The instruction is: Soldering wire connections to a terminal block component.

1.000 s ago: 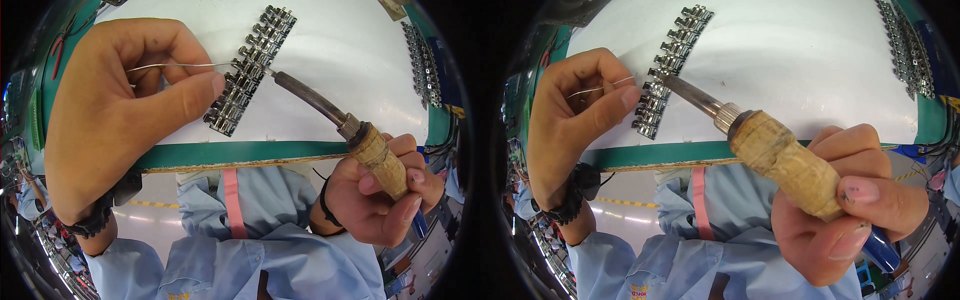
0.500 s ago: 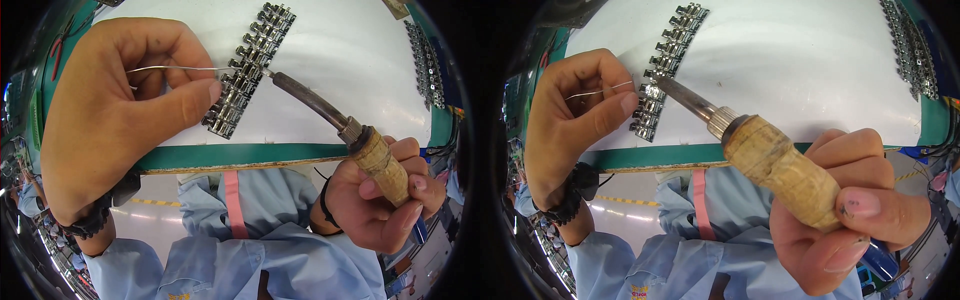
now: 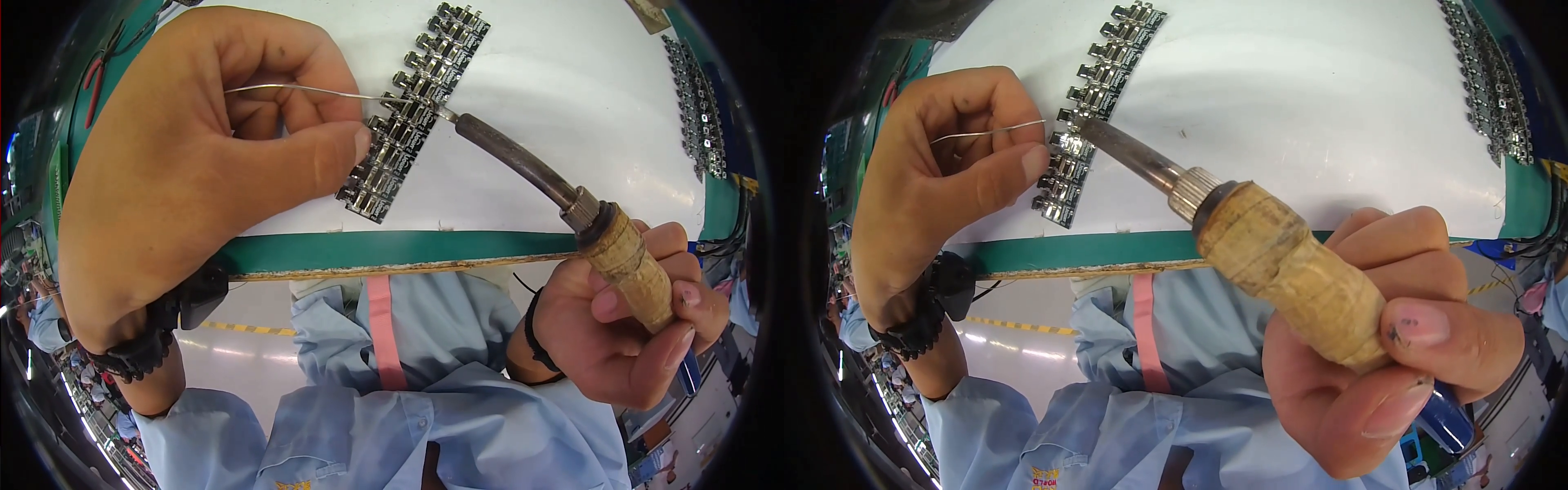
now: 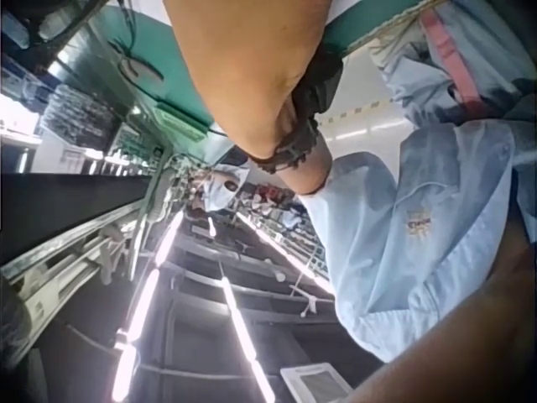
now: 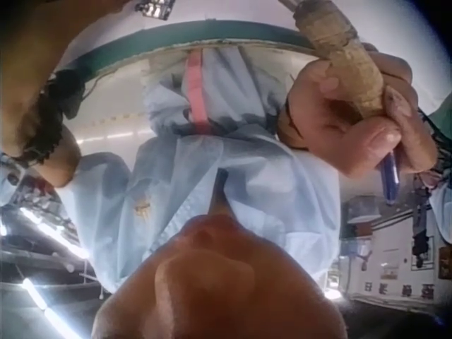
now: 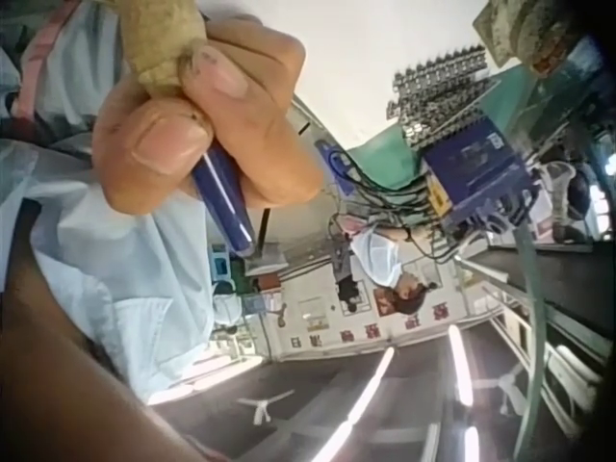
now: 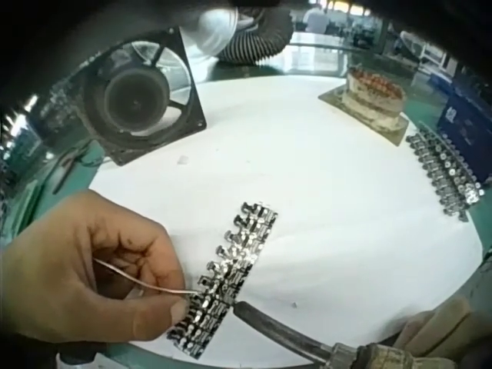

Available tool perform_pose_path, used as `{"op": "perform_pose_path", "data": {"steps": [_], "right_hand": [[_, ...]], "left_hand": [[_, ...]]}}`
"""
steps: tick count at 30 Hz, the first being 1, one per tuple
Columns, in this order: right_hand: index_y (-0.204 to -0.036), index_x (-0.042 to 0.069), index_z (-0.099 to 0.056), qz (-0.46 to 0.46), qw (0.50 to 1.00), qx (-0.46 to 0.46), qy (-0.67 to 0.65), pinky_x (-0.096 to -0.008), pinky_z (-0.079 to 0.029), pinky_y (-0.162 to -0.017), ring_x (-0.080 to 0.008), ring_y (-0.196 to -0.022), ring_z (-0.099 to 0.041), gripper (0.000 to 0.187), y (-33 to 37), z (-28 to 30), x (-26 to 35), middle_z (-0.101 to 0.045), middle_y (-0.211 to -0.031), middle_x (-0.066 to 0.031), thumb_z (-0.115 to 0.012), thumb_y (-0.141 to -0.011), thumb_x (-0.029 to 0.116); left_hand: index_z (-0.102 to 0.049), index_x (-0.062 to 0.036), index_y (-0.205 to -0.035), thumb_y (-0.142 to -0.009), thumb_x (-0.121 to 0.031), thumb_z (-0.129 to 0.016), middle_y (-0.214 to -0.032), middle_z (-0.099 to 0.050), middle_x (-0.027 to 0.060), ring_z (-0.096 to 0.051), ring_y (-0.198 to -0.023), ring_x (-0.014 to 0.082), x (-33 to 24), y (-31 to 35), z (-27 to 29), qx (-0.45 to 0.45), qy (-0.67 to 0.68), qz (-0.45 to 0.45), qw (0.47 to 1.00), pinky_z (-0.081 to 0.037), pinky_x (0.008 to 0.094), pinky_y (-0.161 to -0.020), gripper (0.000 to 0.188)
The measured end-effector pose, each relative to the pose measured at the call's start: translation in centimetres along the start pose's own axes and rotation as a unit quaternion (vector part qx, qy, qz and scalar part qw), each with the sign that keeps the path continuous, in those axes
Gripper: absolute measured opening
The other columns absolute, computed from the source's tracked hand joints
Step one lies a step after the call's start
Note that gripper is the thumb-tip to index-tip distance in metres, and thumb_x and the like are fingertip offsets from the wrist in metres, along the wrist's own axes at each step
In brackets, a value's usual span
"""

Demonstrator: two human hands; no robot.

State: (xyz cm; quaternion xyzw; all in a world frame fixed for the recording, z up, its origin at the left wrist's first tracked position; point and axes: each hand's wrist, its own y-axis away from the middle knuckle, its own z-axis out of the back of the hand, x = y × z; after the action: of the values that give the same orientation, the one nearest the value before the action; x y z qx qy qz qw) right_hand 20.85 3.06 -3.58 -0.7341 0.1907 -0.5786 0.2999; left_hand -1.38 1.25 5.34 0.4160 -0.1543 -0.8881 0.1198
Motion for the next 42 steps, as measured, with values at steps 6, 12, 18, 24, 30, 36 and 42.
{"op": "perform_pose_path", "data": {"steps": [6, 12, 18, 24, 30, 36, 42], "right_hand": [[-0.098, 0.000, -0.054, 0.016, 1.000, -0.009, -0.005, -0.0267, -0.034, -0.055, -0.0129, -0.056, -0.039, 0.021, -0.1, -0.1, -0.2, -0.048, -0.057, -0.0064, -0.044, -0.092, 0.018], [-0.097, 0.000, -0.054, 0.007, 1.000, 0.013, -0.006, -0.0262, -0.034, -0.057, -0.0123, -0.054, -0.038, 0.021, -0.4, 0.7, -0.1, -0.047, -0.056, -0.0062, -0.043, -0.092, 0.018], [-0.099, 0.000, -0.053, 0.009, 0.999, 0.041, 0.008, -0.0270, -0.035, -0.057, -0.0120, -0.055, -0.038, 0.022, -0.7, 1.0, -0.1, -0.047, -0.057, -0.0058, -0.042, -0.093, 0.019], [-0.102, 0.001, -0.052, 0.016, 0.999, 0.039, 0.011, -0.0277, -0.036, -0.057, -0.0121, -0.056, -0.038, 0.024, -0.4, 0.9, -0.2, -0.047, -0.058, -0.0058, -0.040, -0.095, 0.020], [-0.104, 0.002, -0.051, -0.006, 0.999, 0.040, 0.010, -0.0282, -0.039, -0.058, -0.0126, -0.059, -0.039, 0.024, -0.1, 0.7, -0.1, -0.047, -0.059, -0.0053, -0.039, -0.095, 0.021], [-0.104, 0.001, -0.051, -0.020, 1.000, 0.024, 0.004, -0.0277, -0.039, -0.058, -0.0129, -0.060, -0.039, 0.023, -0.6, 0.6, 0.4, -0.046, -0.059, -0.0046, -0.041, -0.095, 0.021], [-0.106, 0.002, -0.051, -0.005, 0.995, 0.087, 0.057, -0.0266, -0.035, -0.057, -0.0128, -0.063, -0.037, 0.024, -2.2, 1.2, 0.9, -0.045, -0.060, -0.0032, -0.043, -0.096, 0.022]], "left_hand": [[-0.059, -0.0047, -0.081, -0.083, -0.004, -0.072, -0.073, -0.054, -0.0070, -0.041, -0.061, -0.0029, -0.4, 0.1, -0.4, -0.009, -0.014, -0.009, 1.000, -0.029, 0.0152, -0.054, 0.014], [-0.058, -0.0043, -0.080, -0.083, -0.004, -0.070, -0.072, -0.053, -0.0071, -0.041, -0.061, -0.0030, -0.1, -0.1, 0.0, 0.006, 0.014, -0.007, 1.000, -0.029, 0.0150, -0.054, 0.013], [-0.057, -0.0042, -0.079, -0.083, -0.004, -0.069, -0.071, -0.051, -0.0077, -0.039, -0.061, -0.0031, 0.5, -0.5, -0.2, 0.006, 0.051, 0.034, 0.998, -0.027, 0.0156, -0.053, 0.013], [-0.055, -0.0043, -0.078, -0.082, -0.004, -0.069, -0.069, -0.048, -0.0087, -0.037, -0.059, -0.0028, 1.8, -0.4, 0.5, 0.019, 0.076, 0.018, 0.997, -0.025, 0.0166, -0.052, 0.014], [-0.051, -0.0063, -0.080, -0.084, -0.011, -0.067, -0.070, -0.041, -0.0072, -0.032, -0.061, 0.0017, 3.2, 1.8, 0.9, -0.062, 0.115, -0.017, 0.991, -0.021, 0.0203, -0.055, 0.017], [-0.048, -0.0063, -0.082, -0.087, -0.015, -0.064, -0.073, -0.040, -0.0042, -0.032, -0.063, 0.0050, 5.0, 3.7, -1.3, -0.206, 0.289, -0.066, 0.933, -0.021, 0.0227, -0.058, 0.019], [-0.052, -0.0037, -0.081, -0.088, -0.010, -0.065, -0.069, -0.043, -0.0034, -0.032, -0.062, 0.0052, 4.0, 3.4, -4.7, -0.279, 0.171, -0.132, 0.936, -0.022, 0.0223, -0.058, 0.016]]}}
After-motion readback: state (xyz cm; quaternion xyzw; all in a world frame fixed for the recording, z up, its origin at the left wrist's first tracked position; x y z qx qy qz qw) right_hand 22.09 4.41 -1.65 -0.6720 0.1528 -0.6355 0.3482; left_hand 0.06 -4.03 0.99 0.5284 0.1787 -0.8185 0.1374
